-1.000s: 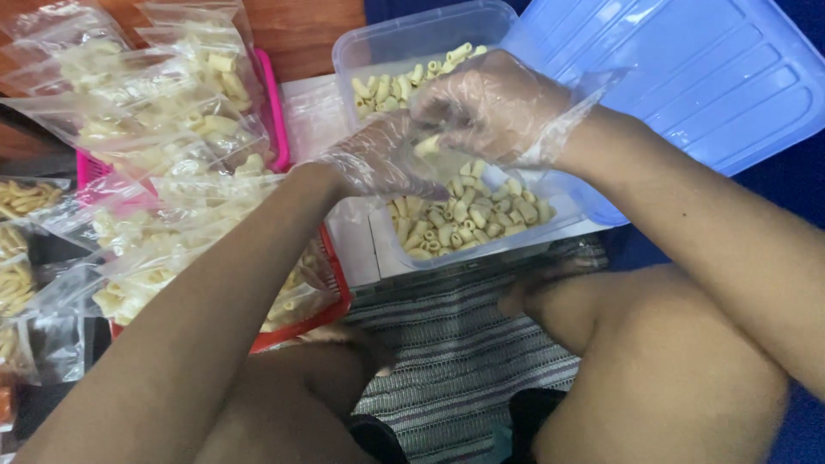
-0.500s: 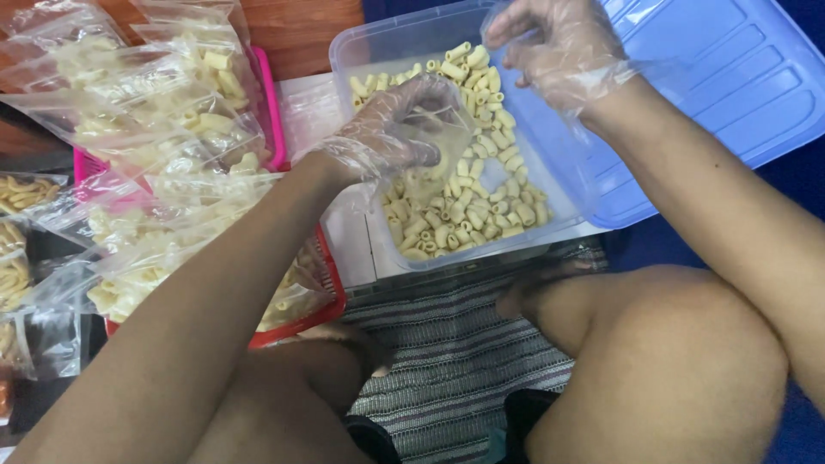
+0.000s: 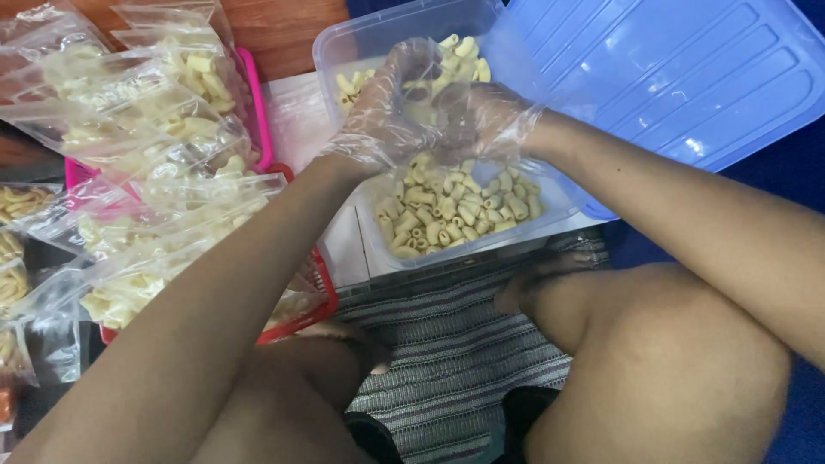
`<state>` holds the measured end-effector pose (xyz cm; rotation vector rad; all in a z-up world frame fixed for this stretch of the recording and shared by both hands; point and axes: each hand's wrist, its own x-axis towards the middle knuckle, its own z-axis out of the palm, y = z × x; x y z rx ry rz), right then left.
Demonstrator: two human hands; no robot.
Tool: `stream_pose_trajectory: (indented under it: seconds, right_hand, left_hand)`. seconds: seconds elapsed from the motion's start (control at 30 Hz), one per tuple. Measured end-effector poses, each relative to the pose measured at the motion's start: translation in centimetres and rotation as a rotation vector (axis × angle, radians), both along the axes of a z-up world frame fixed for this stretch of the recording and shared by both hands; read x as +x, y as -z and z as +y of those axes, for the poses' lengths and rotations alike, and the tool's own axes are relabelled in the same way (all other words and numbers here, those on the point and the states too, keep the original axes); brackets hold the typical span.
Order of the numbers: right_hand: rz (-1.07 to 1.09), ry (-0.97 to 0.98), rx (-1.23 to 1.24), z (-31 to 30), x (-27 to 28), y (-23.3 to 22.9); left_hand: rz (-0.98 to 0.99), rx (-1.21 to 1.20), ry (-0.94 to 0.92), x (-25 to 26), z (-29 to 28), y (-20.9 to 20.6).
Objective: Packaging pasta snacks into small plastic bags by hand
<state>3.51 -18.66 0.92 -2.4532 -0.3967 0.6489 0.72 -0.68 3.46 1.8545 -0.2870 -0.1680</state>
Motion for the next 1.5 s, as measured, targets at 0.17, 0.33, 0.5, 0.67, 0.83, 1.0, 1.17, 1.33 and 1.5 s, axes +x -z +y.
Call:
stream_pose_trajectory:
  seconds: [0.17,0.33,0.5,0.67,0.83,1.0,1.17,1.33,1.5]
  right_hand:
    - [0.156,0.231,0.181,1.1,0.2,2.4]
    - [-0.033,-0.288,-0.469,-1.5,3.7,11.7]
    - [0.216,-0.259,-0.418,-0.8,-1.1,6.6]
    - [0.224,-0.229,-0.469,-1.9,-2.1,6.6]
    - [0.208,-0.266,-0.488,-0.6,-2.1,6.6]
    - [0.203,-0.276,-0.506,-0.6,-2.1,7.0]
    - [0.193,-0.282,-0.536,-2.1,-1.6,7.6]
    - [0.185,-0.297,-0.56,-7.1,-1.6,12.5]
    - [0.189,-0.302,-0.577,-2.0,-2.1,10.7]
  left_hand:
    - [0.572,-0.704,-0.181,0.8,0.0,1.0]
    - [-0.057,0.278,0.004,0.9,1.1,2.4]
    - [-0.075,0.408,0.005,-0.1,1.8,1.4]
    - [-0.134,0.416,0.086,0.0,2.2,1.8]
    - [-0.102,0.465,0.079,-0.7,2.4,1.4]
    - [-0.094,0.473,0.08,-0.8,2.6,1.3]
    - [-0.105,0.516,0.113,-0.8,2.6,1.0]
    - [-0.078,0.467,0.123,-1.0,2.1,0.7]
    - [-0.125,0.485,0.147,-0.7,2.1,1.0]
